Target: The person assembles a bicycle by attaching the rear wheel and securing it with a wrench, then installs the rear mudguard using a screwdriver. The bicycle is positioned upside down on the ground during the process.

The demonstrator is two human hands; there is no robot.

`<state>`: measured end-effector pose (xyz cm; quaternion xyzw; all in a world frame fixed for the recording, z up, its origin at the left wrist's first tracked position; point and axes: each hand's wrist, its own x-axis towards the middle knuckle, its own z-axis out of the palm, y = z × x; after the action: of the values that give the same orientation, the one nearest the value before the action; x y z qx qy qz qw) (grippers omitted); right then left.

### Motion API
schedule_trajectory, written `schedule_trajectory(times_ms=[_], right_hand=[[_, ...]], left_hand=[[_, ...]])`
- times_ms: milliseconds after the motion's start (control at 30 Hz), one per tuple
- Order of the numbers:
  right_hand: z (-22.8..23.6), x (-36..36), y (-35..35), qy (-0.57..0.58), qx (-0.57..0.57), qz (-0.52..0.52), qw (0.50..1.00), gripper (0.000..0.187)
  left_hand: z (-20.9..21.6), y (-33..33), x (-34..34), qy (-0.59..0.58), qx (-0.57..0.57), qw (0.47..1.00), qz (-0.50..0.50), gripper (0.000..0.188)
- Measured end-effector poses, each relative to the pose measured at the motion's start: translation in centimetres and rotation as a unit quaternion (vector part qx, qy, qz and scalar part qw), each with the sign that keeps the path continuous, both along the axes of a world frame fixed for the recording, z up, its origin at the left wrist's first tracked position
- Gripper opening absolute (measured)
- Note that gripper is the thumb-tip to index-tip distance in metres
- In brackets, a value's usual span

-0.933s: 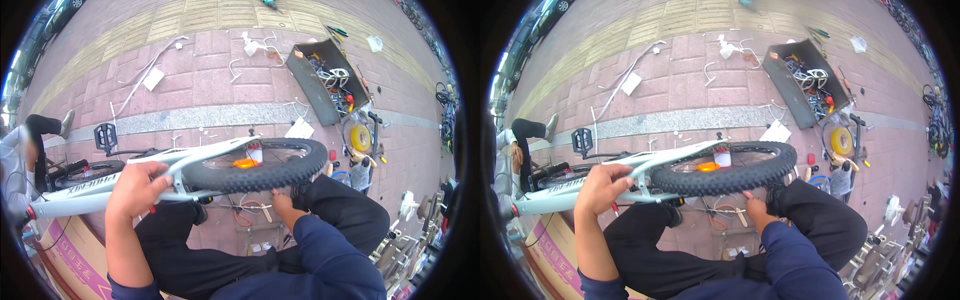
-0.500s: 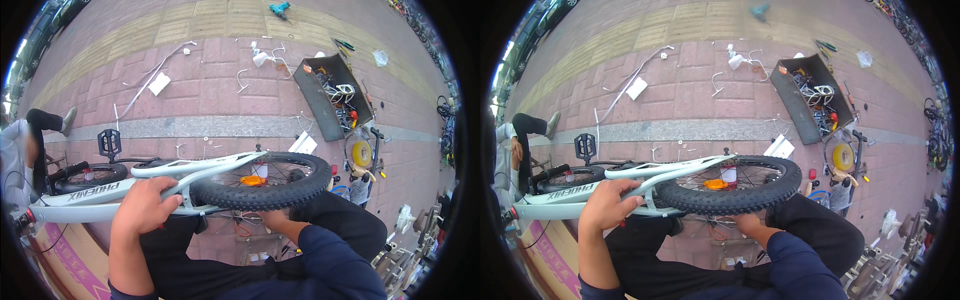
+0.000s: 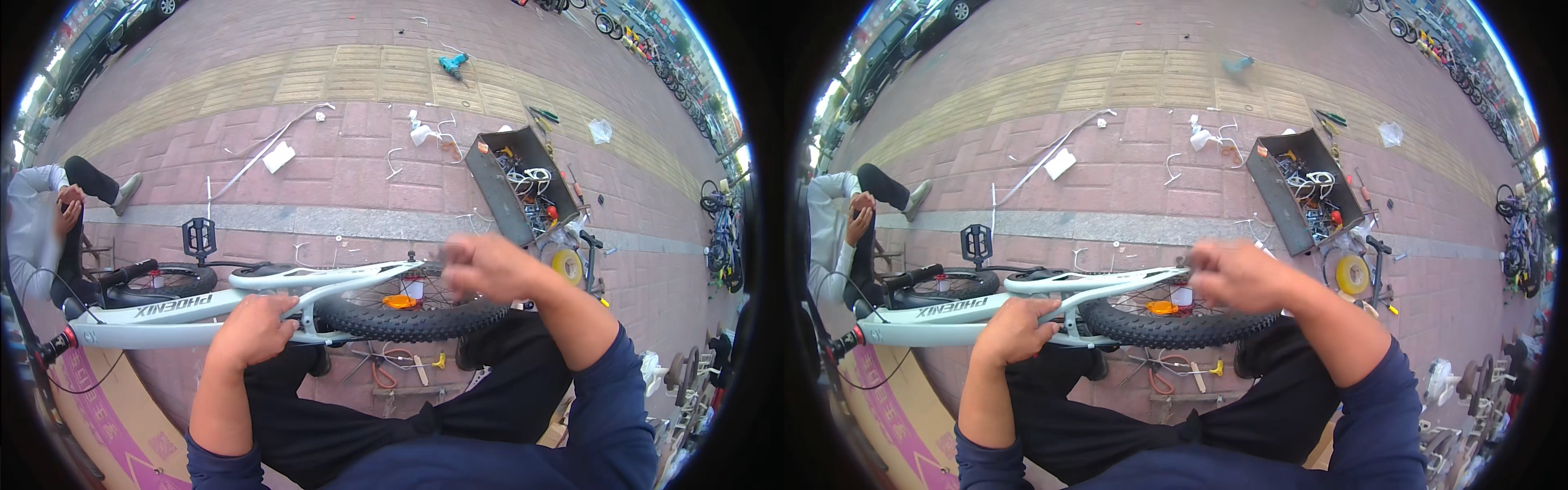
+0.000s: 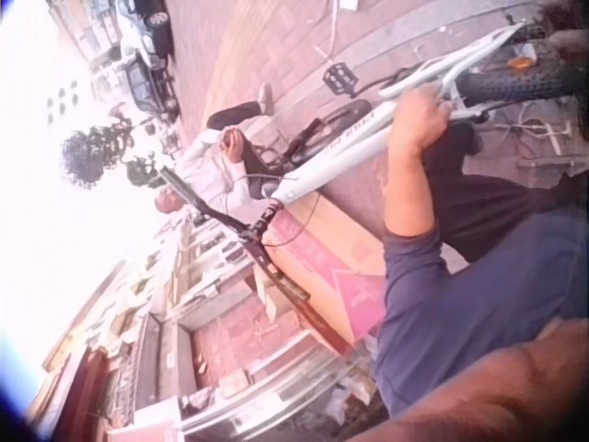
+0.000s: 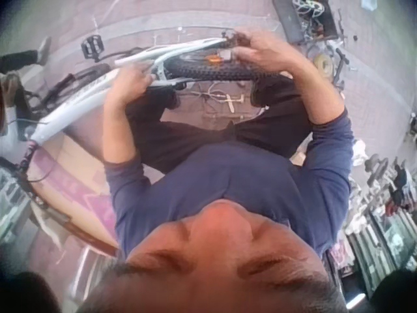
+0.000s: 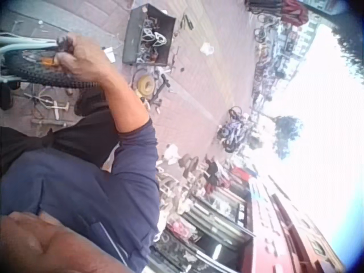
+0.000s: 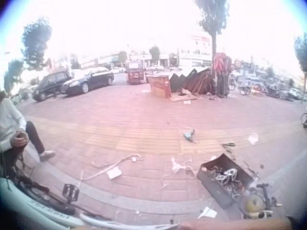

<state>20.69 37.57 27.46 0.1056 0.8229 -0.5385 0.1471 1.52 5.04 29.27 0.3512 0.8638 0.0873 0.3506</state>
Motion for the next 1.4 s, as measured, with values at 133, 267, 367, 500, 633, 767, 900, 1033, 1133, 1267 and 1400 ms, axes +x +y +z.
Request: schedule_trajectory(times_ms=[133,267,367,500,633,767,900,1033,1133,1267,1400], right_hand=[[-6.3,-0.6,4.4,-0.109,0.205,0.028,0.972,0.021],[-14.9,-0.5,5.4,-0.101,0.336,0.129,0.927,0.030],[-15.1,-2.1,2.5,-0.200,0.242,0.099,0.944,0.037],[-14.0,-2.0,1.4,-0.206,0.237,0.110,0.943,0.035],[-12.8,-3.5,1.1,-0.207,0.207,0.125,0.948,0.033],[-13.0,-3.4,0.3,-0.191,0.230,0.155,0.942,0.026],[-16.0,-1.3,0.3,-0.152,0.232,0.162,0.947,0.028],[-13.9,-1.2,-0.9,-0.130,0.217,0.102,0.962,0.029],[-15.8,0.0,-0.7,-0.075,0.258,0.156,0.951,0.030],[-13.5,-0.4,-1.8,-0.106,0.235,0.074,0.963,0.031],[-11.9,-1.3,-1.2,-0.175,0.162,-0.038,0.970,0.036]], left_hand=[[-0.9,-2.8,1.8,0.053,0.049,0.997,-0.011,0.038],[-1.2,-4.7,3.0,0.049,0.076,0.996,-0.024,0.038],[-0.4,-4.4,2.0,-0.004,0.040,0.999,-0.020,0.040],[0.0,3.2,-2.2,-0.021,-0.061,0.992,-0.108,0.047],[-10.8,8.9,-5.6,-0.023,-0.051,0.985,-0.163,0.055],[-18.8,10.6,-4.9,-0.061,-0.113,0.975,-0.184,0.062],[-19.8,11.6,-4.9,-0.183,-0.135,0.964,-0.139,0.069],[-20.2,10.8,-5.1,-0.226,-0.139,0.957,-0.119,0.071],[-21.2,10.6,-5.5,-0.225,-0.129,0.959,-0.118,0.068],[-22.1,10.4,-6.6,-0.197,-0.150,0.948,-0.200,0.066],[-20.5,11.4,-6.2,-0.195,-0.138,0.950,-0.202,0.061]])
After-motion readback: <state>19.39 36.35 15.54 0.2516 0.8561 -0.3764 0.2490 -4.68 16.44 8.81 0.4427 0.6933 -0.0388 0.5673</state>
